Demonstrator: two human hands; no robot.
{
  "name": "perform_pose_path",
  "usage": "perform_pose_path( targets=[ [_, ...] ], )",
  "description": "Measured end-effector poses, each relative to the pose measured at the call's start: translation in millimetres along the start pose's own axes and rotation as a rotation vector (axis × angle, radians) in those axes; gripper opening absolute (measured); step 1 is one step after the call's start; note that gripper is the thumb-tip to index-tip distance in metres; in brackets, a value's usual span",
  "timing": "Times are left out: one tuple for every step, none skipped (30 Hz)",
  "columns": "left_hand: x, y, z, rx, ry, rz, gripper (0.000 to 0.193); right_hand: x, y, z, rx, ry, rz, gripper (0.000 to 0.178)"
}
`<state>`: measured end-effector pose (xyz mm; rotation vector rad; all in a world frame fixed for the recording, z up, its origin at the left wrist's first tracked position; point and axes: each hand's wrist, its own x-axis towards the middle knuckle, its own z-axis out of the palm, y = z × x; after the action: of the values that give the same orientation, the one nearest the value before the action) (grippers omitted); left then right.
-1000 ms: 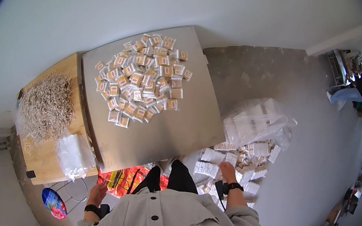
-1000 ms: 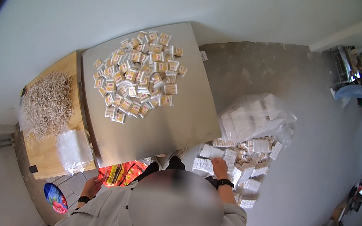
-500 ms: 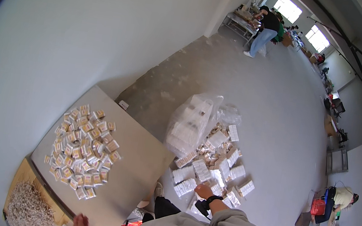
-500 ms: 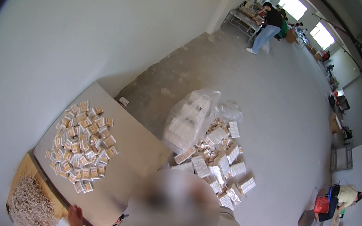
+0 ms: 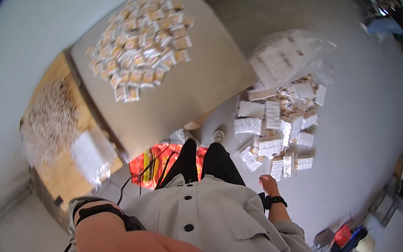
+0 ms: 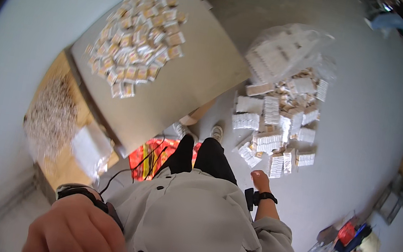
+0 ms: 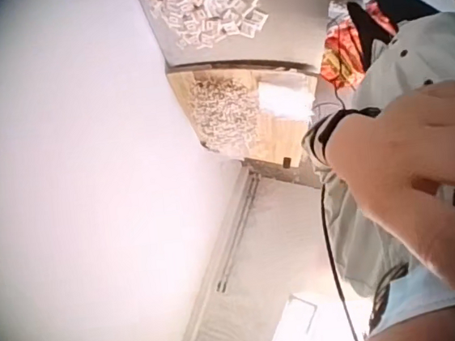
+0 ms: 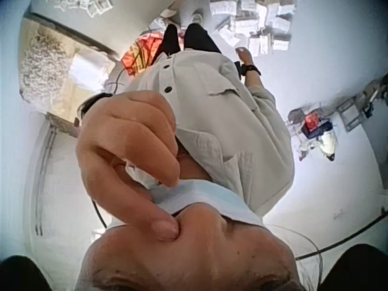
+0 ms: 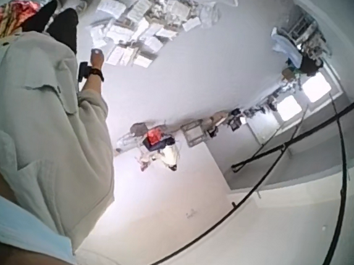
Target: Manually sort and pack cotton swab packets into plastic bags.
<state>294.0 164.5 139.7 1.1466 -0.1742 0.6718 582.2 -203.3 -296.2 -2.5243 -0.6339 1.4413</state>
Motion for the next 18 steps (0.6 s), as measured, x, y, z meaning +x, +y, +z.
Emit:
perform_pose_path(
  targets=[
    [-5.9, -0.2, 7.2, -0.004, -0.009, -0.032, 0.012, -0.5, 1.1, 2.5, -0.024, -0.041, -0.012, 0.029],
    [-11.3, -1.1, 15.2, -0.011, -0.021, -0.061, 0.014, -0.8, 2.3, 2.2, -0.015, -0.03, -0.059, 0.028],
    [-14.6, -4.3, 19.2, 0.005, 0.002, -0.062, 0.014, 2.6, -0.6, 0.7, 0.005, -0.003, -0.108, 0.028],
    [-17.5, -8.7, 24.0, 0.02, 0.01, -0.015, 0.015, 5.2, -3.2, -2.5, 0.025, -0.022, -0.119, 0.028],
    [-19.4, -11.8, 30.0, 0.035, 0.012, 0.034, 0.017, 10.0, -7.6, -3.8, 0.014, -0.033, -0.131, 0.028],
    [-21.8, -15.2, 36.8, 0.036, 0.017, 0.043, 0.017, 13.8, -7.8, -6.8, -0.092, -0.008, -0.217, 0.029],
    [-24.2, -21.6, 44.4, 0.054, 0.007, 0.02, 0.016, 15.5, -8.7, -10.3, -0.196, 0.013, -0.297, 0.03],
    [-24.8, -29.9, 52.8, 0.071, -0.007, -0.001, 0.016, 18.0, -9.3, -18.4, -0.208, -0.034, -0.314, 0.032],
    [-22.5, -38.2, 65.5, 0.059, -0.014, 0.013, 0.016, 29.0, -4.5, -29.8, -0.233, -0.023, -0.236, 0.033],
    [-23.1, -46.2, 77.6, 0.045, -0.021, 0.02, 0.015, 19.3, -19.1, -41.4, -0.131, 0.046, -0.236, 0.034],
    [-23.4, -54.8, 89.5, 0.029, -0.029, 0.026, 0.015, 29.5, -11.2, -50.1, -0.065, 0.052, -0.272, 0.031],
    [-22.8, -62.3, 99.2, 0.028, -0.028, 0.032, 0.015, 30.2, -18.9, -63.1, -0.049, 0.075, -0.313, 0.028],
    [-22.7, -63.6, 107.2, 0.049, -0.036, 0.041, 0.015, 28.2, -29.5, -67.3, -0.026, 0.094, -0.364, 0.025],
    [-23.1, -65.0, 115.4, 0.07, -0.043, 0.047, 0.015, 24.9, -31.2, -65.0, -0.022, 0.092, -0.374, 0.025],
    [-27.4, -67.5, 120.3, 0.07, -0.052, 0.052, 0.015, 22.7, -28.2, -67.3, -0.012, 0.101, -0.387, 0.025],
    [-33.2, -72.4, 128.3, 0.131, 0.031, 0.099, 0.014, 24.5, -12.4, -77.1, -0.007, 0.113, -0.391, 0.025],
    [-37.8, -77.0, 142.1, 0.196, 0.118, 0.141, 0.013, 22.6, 5.0, -79.9, -0.07, 0.107, -0.401, 0.025],
    [-27.3, -80.8, 188.9, 0.353, 0.793, -0.07, 0.014, 31.4, 43.0, -87.1, -0.177, 0.136, -0.414, 0.024]
  ],
)
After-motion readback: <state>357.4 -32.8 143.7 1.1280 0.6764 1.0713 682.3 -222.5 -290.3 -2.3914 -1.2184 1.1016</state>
